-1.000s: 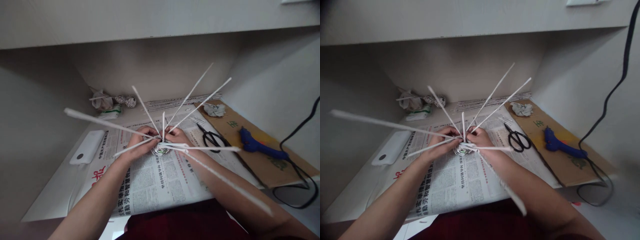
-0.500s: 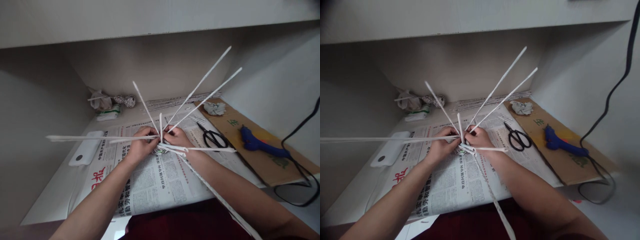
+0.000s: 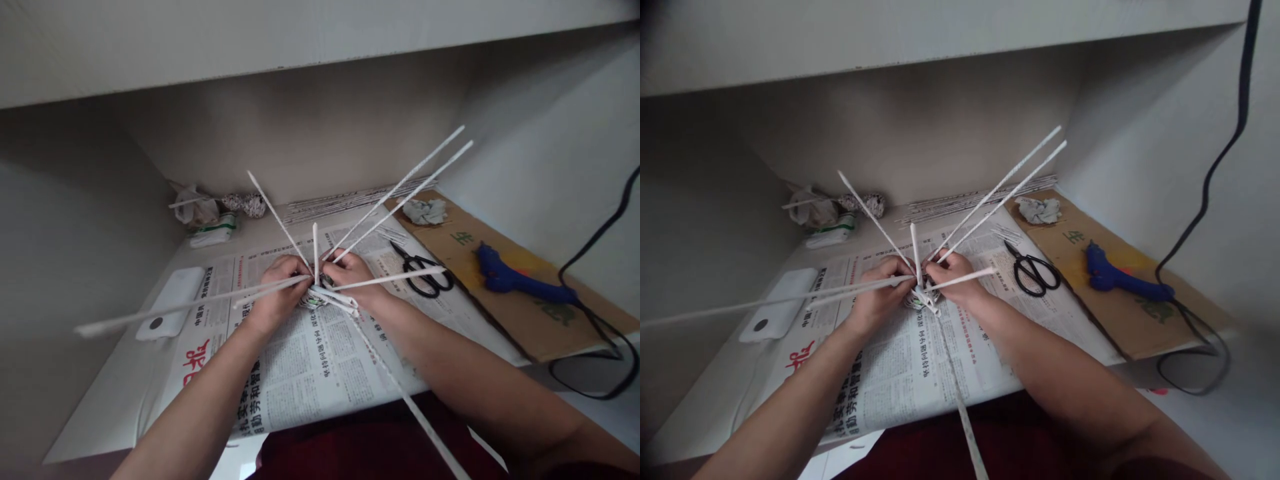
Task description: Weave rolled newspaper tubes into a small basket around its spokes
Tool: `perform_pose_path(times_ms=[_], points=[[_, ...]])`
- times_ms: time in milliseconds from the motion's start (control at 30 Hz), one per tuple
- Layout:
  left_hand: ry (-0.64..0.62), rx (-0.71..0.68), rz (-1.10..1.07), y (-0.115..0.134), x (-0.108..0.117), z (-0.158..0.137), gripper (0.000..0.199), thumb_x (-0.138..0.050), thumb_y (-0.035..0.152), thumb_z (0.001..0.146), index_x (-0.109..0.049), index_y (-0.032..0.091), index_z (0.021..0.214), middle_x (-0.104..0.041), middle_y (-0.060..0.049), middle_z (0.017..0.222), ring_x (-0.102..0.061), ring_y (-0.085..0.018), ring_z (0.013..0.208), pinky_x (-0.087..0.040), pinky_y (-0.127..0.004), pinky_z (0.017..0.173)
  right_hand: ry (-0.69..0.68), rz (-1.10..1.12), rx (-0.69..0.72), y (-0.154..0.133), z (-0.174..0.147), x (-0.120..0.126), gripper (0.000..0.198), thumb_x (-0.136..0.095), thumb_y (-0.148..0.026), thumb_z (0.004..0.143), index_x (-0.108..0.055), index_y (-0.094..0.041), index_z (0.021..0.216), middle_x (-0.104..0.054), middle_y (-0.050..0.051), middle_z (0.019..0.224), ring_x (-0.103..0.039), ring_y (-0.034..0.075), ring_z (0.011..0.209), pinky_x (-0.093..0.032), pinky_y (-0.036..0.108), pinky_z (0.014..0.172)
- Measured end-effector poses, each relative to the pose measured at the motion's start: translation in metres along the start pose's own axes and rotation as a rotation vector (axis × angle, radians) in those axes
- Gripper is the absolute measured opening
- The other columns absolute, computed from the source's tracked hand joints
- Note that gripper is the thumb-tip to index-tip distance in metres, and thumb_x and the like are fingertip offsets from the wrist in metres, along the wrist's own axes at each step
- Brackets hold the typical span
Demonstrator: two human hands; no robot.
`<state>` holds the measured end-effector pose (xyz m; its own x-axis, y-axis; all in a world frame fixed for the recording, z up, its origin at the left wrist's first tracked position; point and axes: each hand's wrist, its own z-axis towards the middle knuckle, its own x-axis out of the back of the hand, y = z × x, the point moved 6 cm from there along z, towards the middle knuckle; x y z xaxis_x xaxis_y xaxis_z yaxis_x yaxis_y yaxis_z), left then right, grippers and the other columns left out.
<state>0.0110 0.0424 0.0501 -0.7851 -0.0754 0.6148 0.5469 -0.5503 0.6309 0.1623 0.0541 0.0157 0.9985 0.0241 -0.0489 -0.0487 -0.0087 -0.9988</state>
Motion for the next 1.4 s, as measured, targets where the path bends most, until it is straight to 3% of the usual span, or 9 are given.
perform_pose_path(times_ms=[233, 567, 800, 933, 1100, 1400], points=[[0.002, 0.001, -0.089, 0.003, -0.001, -0.003, 0.012, -0.065, 0.024, 0.083, -0.058, 0.020, 0.074, -0.071, -0.004, 0.094, -0.065, -0.017, 0.087, -0.049, -0.029, 0.082, 0.005, 0.102, -0.031, 0.000, -0.001, 0.000, 0.005, -0.062, -0.022, 0.068, -0.063, -0.019, 0.072, -0.063, -0.003, 0.065, -0.058, 0.012, 0.061, -0.045, 0.023, 0.058], [0.060, 0.170, -0.300, -0.017, -0.003, -0.005, 0.014, -0.067, 0.027, 0.077, -0.058, 0.020, 0.071, -0.070, -0.003, 0.084, -0.064, -0.017, 0.076, -0.050, -0.028, 0.069, -0.099, -0.044, 0.115, -0.003, 0.001, 0.001, 0.008, -0.066, -0.027, 0.074, -0.066, -0.020, 0.075, -0.065, -0.001, 0.068, -0.059, 0.013, 0.064, -0.046, 0.024, 0.061], [0.083, 0.229, -0.279, -0.015, 0.001, 0.001, 0.017, -0.067, 0.026, 0.072, -0.053, 0.021, 0.064, -0.066, 0.000, 0.072, -0.060, -0.015, 0.065, -0.048, -0.026, 0.062, -0.066, -0.045, 0.070, 0.009, 0.007, 0.004, 0.012, -0.062, -0.024, 0.078, -0.073, -0.021, 0.083, -0.070, 0.001, 0.074, -0.060, 0.014, 0.062, -0.047, 0.026, 0.058], [0.045, 0.262, -0.308, -0.016, 0.001, 0.006, 0.012, -0.069, 0.025, 0.069, -0.058, 0.019, 0.069, -0.065, 0.000, 0.068, -0.060, -0.015, 0.063, -0.048, -0.027, 0.062, -0.059, -0.120, 0.112, 0.010, 0.009, 0.006, 0.015, -0.061, -0.024, 0.081, -0.075, -0.022, 0.084, -0.071, 0.002, 0.077, -0.061, 0.015, 0.066, -0.049, 0.027, 0.062], [-0.121, 0.285, -0.379, -0.016, -0.005, 0.008, 0.014, -0.068, 0.023, 0.071, -0.069, 0.016, 0.082, -0.071, -0.003, 0.074, -0.065, -0.017, 0.067, -0.051, -0.027, 0.064, -0.030, -0.196, 0.166, -0.001, 0.005, 0.008, 0.016, -0.059, -0.019, 0.081, -0.075, -0.023, 0.084, -0.073, 0.002, 0.081, -0.065, 0.017, 0.076, -0.050, 0.029, 0.072], [-0.182, 0.167, -0.300, -0.008, -0.004, 0.006, 0.014, -0.067, 0.017, 0.069, -0.071, 0.015, 0.083, -0.074, -0.003, 0.076, -0.066, -0.017, 0.068, -0.054, -0.026, 0.064, -0.007, -0.055, 0.027, 0.013, 0.010, 0.008, 0.011, -0.063, -0.027, 0.078, -0.071, -0.024, 0.085, -0.068, -0.001, 0.066, -0.057, 0.015, 0.052, -0.044, 0.027, 0.051]])
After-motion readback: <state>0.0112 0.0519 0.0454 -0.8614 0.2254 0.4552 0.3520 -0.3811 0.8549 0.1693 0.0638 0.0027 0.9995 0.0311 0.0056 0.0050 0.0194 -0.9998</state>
